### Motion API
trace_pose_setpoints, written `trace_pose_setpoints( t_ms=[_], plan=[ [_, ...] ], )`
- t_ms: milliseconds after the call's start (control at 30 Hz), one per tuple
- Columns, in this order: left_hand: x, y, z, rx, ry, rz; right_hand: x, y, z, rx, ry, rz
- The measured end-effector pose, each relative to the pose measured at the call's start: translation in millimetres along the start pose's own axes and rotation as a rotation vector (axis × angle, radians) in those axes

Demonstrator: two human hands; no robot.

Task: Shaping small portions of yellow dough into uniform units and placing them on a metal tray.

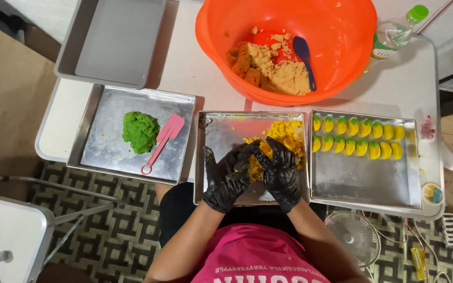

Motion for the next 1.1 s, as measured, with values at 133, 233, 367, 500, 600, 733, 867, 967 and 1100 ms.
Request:
trace_pose_setpoints(
  t_ms=[133, 233, 367, 500, 600, 733, 867, 967, 1100],
  plan=[
    [2.0, 22.7, 88.1, -0.097, 0.24, -0.245, -19.0, 25.1, -10.4, 0.049, 0.228, 0.127],
    [-23.4, 31.7, 103.6, -0.264, -0.103, -0.318, -30.6, 29.8, -23.8, 0.255, 0.095, 0.081],
    [-57.4, 42.1, 118.4, -0.652, -0.608, -0.362, -27.7, 23.0, -14.6, 0.297, 0.147, 0.059],
    [-84.8, 44.2, 107.2, -0.714, -0.712, -0.287, -43.4, 23.0, -21.4, 0.303, -0.024, 0.012],
    [-110.9, 57.7, 60.2, -0.804, -1.361, -0.345, -60.8, 6.6, -21.9, 0.167, -0.18, 0.036],
    [-75.6, 56.7, 17.1, -0.802, -1.922, -0.279, -81.1, 1.0, -16.3, 0.211, -0.253, -0.012],
    [-41.1, 48.9, 23.6, -0.696, -2.848, 0.091, -105.2, 7.0, -14.8, 0.254, -0.329, -0.2],
    [-41.3, 44.3, 39.1, -0.664, -2.891, 0.496, -117.2, 12.0, -6.2, 0.194, -0.382, -0.4],
    [-36.4, 24.2, 31.6, -0.603, -2.791, 0.577, -141.9, 39.4, -25.3, 0.198, -0.321, -0.457]
  ],
)
Point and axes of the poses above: each hand's wrist, its own y-axis away from the middle knuckle, its own z-axis out of the back of the hand, x = y × z, the point moved 10 cm from there along -y, towards the middle knuckle, and after that the axes turned 2 degrees about z, right-handed, at the moved point
